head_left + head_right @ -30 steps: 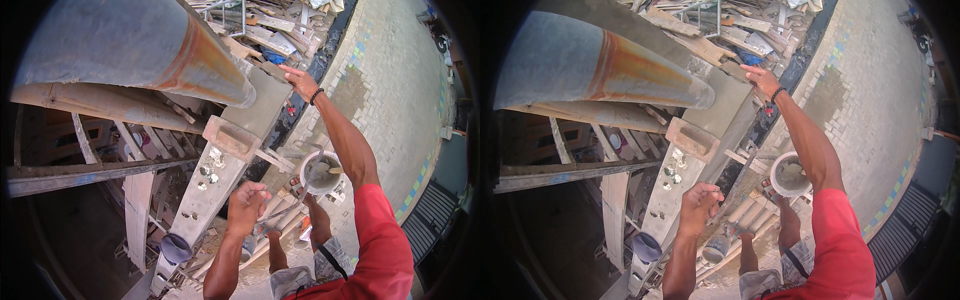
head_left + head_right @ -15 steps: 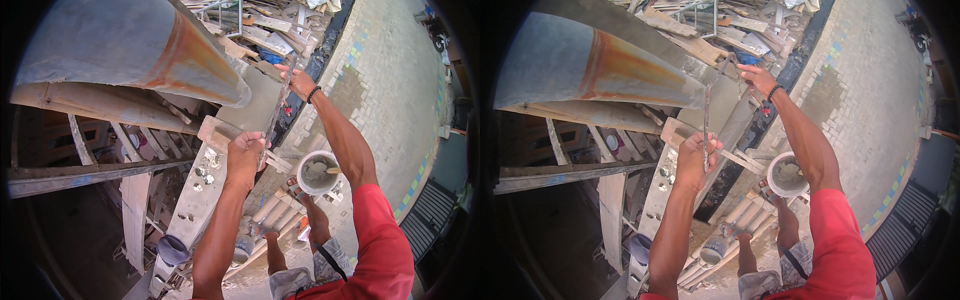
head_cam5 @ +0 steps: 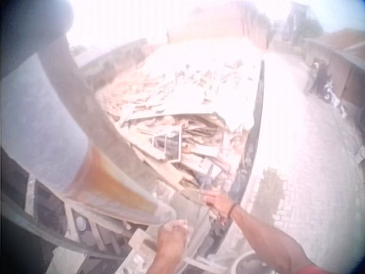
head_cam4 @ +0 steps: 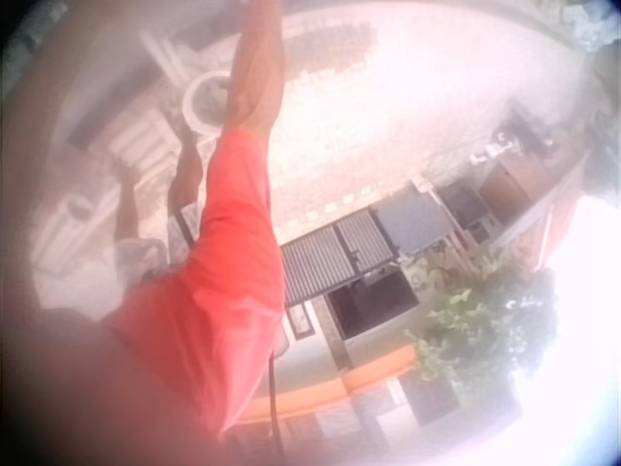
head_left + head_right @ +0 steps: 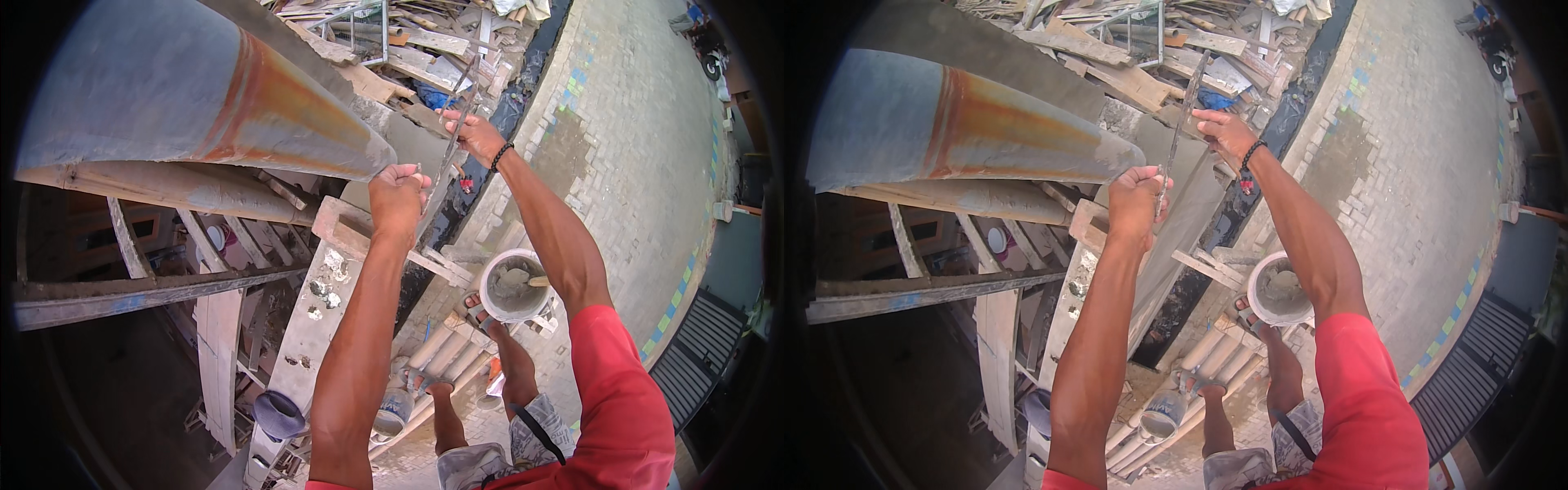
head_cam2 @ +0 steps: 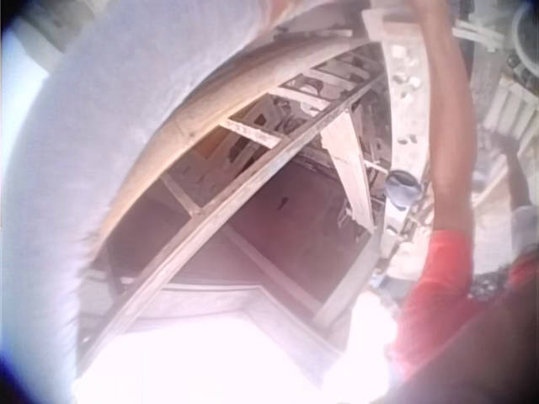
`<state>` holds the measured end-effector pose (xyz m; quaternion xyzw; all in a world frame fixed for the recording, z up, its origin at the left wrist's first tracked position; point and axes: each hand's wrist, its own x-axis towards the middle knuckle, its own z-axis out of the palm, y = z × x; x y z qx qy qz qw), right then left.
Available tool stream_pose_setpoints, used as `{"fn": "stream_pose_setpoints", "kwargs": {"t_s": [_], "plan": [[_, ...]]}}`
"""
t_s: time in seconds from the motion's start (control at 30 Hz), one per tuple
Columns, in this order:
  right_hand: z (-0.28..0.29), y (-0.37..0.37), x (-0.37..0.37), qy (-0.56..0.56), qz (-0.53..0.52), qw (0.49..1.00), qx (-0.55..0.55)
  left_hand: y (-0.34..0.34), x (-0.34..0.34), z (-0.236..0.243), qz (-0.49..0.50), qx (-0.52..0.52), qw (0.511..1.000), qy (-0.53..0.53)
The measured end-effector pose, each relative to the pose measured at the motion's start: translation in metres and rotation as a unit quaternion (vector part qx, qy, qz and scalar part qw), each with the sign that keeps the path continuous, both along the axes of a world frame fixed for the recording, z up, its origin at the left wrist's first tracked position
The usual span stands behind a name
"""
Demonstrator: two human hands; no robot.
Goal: The person applies a wet plaster-like substance to a vertical wall surface using a trowel and a bucket. They repeatedly scoop material from the bucket and spread it along the wall, smoothing the surface with the trowel.
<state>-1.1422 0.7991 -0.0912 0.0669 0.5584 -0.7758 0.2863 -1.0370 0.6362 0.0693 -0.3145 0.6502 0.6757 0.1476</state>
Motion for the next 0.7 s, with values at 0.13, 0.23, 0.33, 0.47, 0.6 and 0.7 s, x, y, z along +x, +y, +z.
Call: {"fn": "stream_pose_setpoints", "kwargs": {"t_s": [0.13, 0.23, 0.33, 0.47, 0.6, 0.7], "plan": [[0.004, 0.0, 0.001, 0.007, 0.001, 1.0, -0.018, 0.005, 0.002, -0.006, 0.029, 0.0, 1.0, -0.012], [0.014, -0.003, 0.006, 0.001, 0.002, 1.0, -0.028, 0.01, 0.002, -0.005, 0.06, 0.003, 0.998, -0.024], [0.017, -0.002, 0.006, 0.005, 0.01, 1.0, -0.023, 0.015, -0.001, -0.008, 0.087, 0.005, 0.996, -0.02], [0.016, -0.003, 0.007, 0.012, 0.019, 1.0, -0.012, 0.014, 0.0, -0.018, 0.109, 0.002, 0.994, -0.004], [0.005, 0.0, 0.002, 0.005, 0.01, 1.0, -0.021, 0.017, -0.003, -0.018, 0.118, 0.014, 0.993, -0.009], [0.003, -0.001, 0.002, -0.002, 0.009, 1.0, -0.023, 0.018, -0.005, -0.016, 0.141, 0.03, 0.99, -0.01]]}}
